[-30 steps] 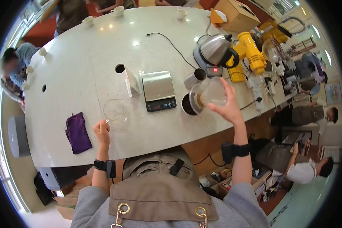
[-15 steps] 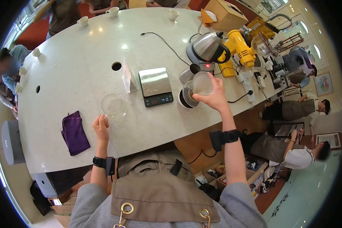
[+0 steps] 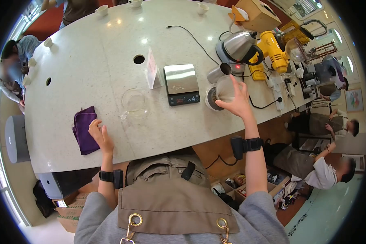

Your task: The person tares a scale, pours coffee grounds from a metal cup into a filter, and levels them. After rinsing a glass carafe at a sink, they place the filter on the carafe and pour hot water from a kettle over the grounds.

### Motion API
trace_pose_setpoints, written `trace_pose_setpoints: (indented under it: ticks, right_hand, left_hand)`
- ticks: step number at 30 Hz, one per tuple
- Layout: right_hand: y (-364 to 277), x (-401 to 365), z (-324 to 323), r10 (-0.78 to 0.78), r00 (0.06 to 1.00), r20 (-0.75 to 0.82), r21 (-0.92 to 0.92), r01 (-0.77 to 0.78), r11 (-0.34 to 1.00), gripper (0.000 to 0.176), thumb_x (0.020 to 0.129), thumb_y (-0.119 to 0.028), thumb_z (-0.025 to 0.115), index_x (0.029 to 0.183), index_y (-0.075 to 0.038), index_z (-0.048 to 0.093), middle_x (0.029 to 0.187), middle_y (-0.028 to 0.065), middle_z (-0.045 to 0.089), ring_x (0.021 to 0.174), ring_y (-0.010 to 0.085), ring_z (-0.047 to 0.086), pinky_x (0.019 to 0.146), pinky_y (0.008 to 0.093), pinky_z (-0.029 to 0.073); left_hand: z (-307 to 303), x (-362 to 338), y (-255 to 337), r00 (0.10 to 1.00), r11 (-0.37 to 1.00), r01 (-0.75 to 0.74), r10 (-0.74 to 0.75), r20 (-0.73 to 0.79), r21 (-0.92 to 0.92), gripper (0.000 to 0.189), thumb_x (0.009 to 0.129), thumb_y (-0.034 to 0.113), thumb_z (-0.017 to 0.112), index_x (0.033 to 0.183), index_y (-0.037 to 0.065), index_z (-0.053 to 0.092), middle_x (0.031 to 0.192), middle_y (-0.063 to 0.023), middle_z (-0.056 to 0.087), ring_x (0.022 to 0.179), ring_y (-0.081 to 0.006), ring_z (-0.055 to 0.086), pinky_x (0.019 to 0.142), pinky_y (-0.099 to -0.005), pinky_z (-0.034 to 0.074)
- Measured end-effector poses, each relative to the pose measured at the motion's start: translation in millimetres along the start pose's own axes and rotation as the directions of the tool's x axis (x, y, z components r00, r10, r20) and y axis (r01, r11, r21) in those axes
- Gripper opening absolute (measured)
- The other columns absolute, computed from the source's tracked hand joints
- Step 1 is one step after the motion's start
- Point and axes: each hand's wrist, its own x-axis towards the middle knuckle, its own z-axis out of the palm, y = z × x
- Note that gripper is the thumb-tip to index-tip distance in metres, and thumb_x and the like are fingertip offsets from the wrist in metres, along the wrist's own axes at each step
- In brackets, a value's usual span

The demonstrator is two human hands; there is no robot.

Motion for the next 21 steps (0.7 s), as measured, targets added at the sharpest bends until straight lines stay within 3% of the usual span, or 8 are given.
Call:
trace_pose_setpoints:
  ticks: [1,3,4,8,13,17,19,21]
  right_hand:
    - [-3,-1,-1,0.009,1.0,-0.005,-0.019,-0.009,1.0,0.109,0.057,-0.04,0.086,0.15,-0.027,0.03,0.143,0.0256,0.031,0.133,0.0458,0.034,0.108,0.0518,0.035]
    - [-5,0,-2,-0.018,0.999,-0.027,0.015,0.018,1.0,0.109,0.057,-0.04,0.086,0.149,-0.027,0.031,0.143,0.0241,0.032,0.132,0.0448,0.035,0.108,0.0515,0.035]
    - [-5,0,-3,-0.041,0.998,-0.048,0.045,0.043,0.998,0.108,0.057,-0.039,0.086,0.149,-0.027,0.031,0.143,0.0226,0.033,0.132,0.0438,0.036,0.108,0.0512,0.035]
    - [-5,2,-9,-0.05,0.999,-0.014,0.065,0.05,0.997,0.106,0.056,-0.037,0.086,0.148,-0.027,0.034,0.141,0.0207,0.036,0.131,0.0407,0.038,0.107,0.0498,0.037]
    - [2,0,-3,-0.054,0.997,-0.056,-0.016,0.053,0.998,0.1,0.056,-0.033,0.086,0.144,-0.024,0.04,0.139,0.0201,0.039,0.129,0.0386,0.041,0.106,0.0473,0.039]
    - [1,2,-5,-0.052,0.998,-0.045,0.059,0.055,0.997,0.097,0.056,-0.033,0.086,0.142,-0.023,0.043,0.139,0.0203,0.038,0.129,0.0384,0.042,0.106,0.0469,0.039]
    - [4,2,-1,-0.062,0.996,-0.065,-0.027,0.06,0.998,0.095,0.057,-0.032,0.086,0.141,-0.022,0.044,0.137,0.0196,0.039,0.127,0.0376,0.043,0.105,0.0464,0.039]
    - [0,2,-5,-0.078,0.994,-0.072,0.012,0.08,0.997,0.094,0.057,-0.031,0.086,0.141,-0.021,0.044,0.136,0.0194,0.04,0.127,0.0369,0.044,0.105,0.046,0.04]
  left_hand:
    - [-11,-1,-1,1.0,1.0,0.0,0.0,-0.002,0.004,0.029,0.088,0.019,0.053,0.108,-0.001,0.056,0.12,-0.0151,0.054,0.11,-0.031,0.046,0.09,-0.0402,0.039]
    - [-28,-3,-7,0.99,0.94,-0.13,0.137,-0.003,0.316,0.031,0.086,0.015,0.056,0.112,-0.001,0.056,0.123,-0.0162,0.053,0.118,-0.0338,0.044,0.099,-0.0445,0.037]
    - [-34,-9,-12,0.998,0.936,-0.06,0.055,0.024,0.346,0.037,0.086,0.014,0.058,0.12,-0.001,0.056,0.132,-0.0161,0.05,0.13,-0.0357,0.039,0.108,-0.0476,0.031]
    - [-50,-15,-17,0.991,0.875,-0.028,-0.038,0.126,0.484,0.049,0.088,0.014,0.056,0.136,0.005,0.051,0.147,-0.012,0.042,0.14,-0.0337,0.032,0.113,-0.0479,0.027]
    - [-48,-14,-15,0.986,0.82,-0.053,-0.048,0.161,0.569,0.052,0.089,0.016,0.054,0.14,0.008,0.047,0.152,-0.0091,0.038,0.142,-0.032,0.03,0.114,-0.0487,0.025]
    - [-47,-14,-16,0.985,0.819,-0.041,-0.062,0.158,0.572,0.053,0.09,0.018,0.053,0.141,0.009,0.046,0.153,-0.0074,0.036,0.143,-0.0309,0.029,0.114,-0.0493,0.024]
    - [-47,-14,-15,0.985,0.817,-0.037,-0.066,0.157,0.575,0.053,0.089,0.019,0.053,0.141,0.009,0.046,0.153,-0.0077,0.037,0.143,-0.031,0.028,0.115,-0.0496,0.023]
    - [-47,-14,-17,0.986,0.815,-0.041,-0.062,0.158,0.577,0.053,0.089,0.018,0.053,0.141,0.009,0.046,0.153,-0.0078,0.037,0.144,-0.0311,0.028,0.115,-0.0495,0.023]
